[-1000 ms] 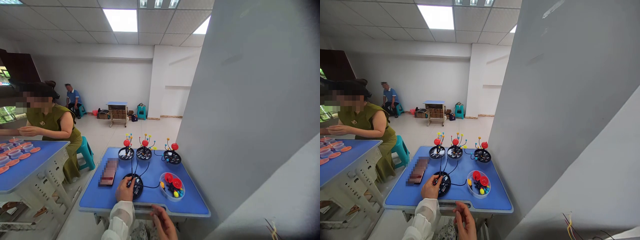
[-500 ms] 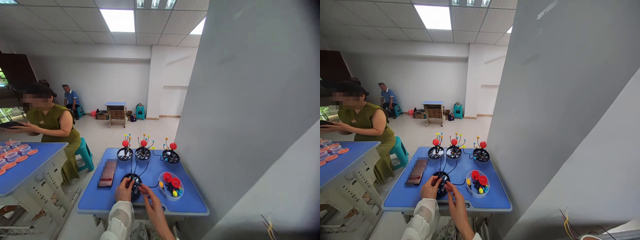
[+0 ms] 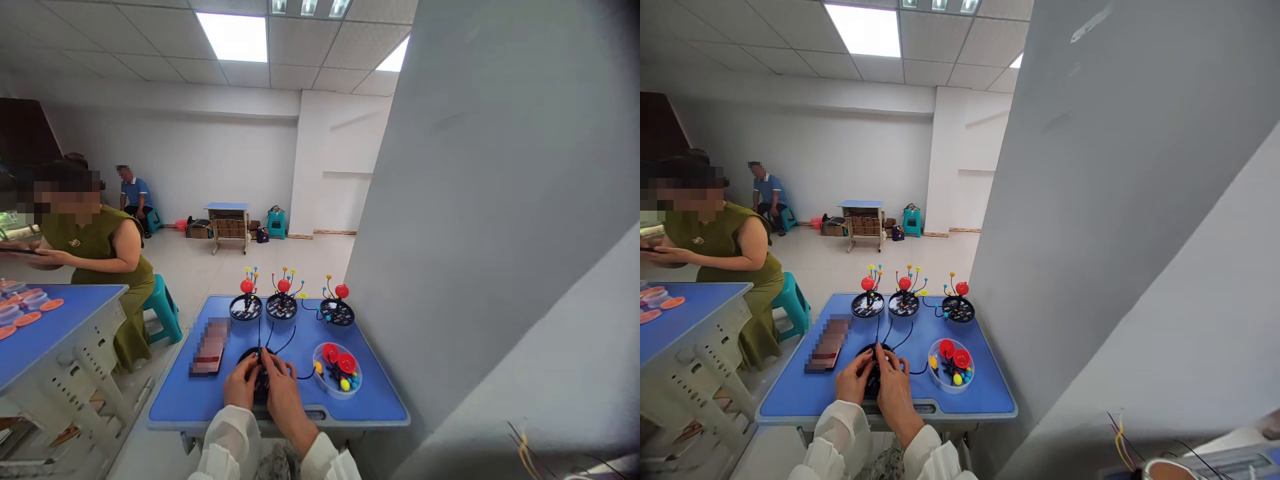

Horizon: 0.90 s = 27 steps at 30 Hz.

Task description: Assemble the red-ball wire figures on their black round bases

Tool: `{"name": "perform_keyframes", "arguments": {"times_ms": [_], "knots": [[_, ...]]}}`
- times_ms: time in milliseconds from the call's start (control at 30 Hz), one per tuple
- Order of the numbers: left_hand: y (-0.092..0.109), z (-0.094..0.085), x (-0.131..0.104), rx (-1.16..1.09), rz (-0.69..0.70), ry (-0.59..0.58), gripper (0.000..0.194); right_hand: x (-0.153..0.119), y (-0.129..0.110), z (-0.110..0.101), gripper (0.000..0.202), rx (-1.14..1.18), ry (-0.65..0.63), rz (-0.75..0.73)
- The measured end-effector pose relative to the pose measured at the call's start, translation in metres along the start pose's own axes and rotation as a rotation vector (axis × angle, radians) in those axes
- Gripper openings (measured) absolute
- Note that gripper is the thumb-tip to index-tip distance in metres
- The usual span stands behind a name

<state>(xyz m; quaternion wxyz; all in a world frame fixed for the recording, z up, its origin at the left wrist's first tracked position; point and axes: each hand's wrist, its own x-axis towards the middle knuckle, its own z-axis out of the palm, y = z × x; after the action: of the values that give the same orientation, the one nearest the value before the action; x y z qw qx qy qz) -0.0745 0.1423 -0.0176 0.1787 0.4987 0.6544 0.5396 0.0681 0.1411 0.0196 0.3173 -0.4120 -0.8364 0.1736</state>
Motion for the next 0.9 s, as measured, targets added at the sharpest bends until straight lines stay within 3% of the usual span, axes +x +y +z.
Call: {"name": "perform_keyframes", "arguments": {"times_ms": [133, 233, 333, 367, 433, 500, 733, 900], "knots": [[0.000, -0.004, 0.002, -0.001, 0.027, -0.017, 0.029, -0.009, 0.009, -0.023, 0.073, -0.036, 0.173, -0.083], [-0.001, -0.009, 0.004, -0.006, 0.042, -0.011, 0.030, -0.016, 0.024, -0.060, 0.038, -0.125, 0.390, -0.032], [-0.004, -0.010, 0.005, -0.001, 0.039, 0.015, 0.031, -0.020, 0.040, -0.105, 0.027, -0.191, 0.432, 0.047], [-0.004, -0.009, 0.005, 0.001, 0.037, 0.022, 0.032, -0.020, 0.045, -0.118, 0.026, -0.234, 0.404, 0.093], [-0.005, -0.007, 0.003, 0.000, 0.035, 0.034, 0.033, -0.019, 0.053, -0.138, 0.025, -0.378, 0.228, 0.210], [-0.005, -0.006, 0.002, -0.008, 0.038, 0.044, 0.036, -0.018, 0.060, -0.147, 0.023, -0.454, 0.110, 0.270], [-0.002, -0.018, -0.002, 0.012, 0.033, 0.162, 0.042, -0.010, 0.070, -0.135, 0.022, -0.613, -0.090, 0.407], [-0.001, -0.021, -0.002, 0.023, 0.051, 0.215, 0.040, -0.008, 0.070, -0.139, 0.027, -0.600, -0.177, 0.425]]}}
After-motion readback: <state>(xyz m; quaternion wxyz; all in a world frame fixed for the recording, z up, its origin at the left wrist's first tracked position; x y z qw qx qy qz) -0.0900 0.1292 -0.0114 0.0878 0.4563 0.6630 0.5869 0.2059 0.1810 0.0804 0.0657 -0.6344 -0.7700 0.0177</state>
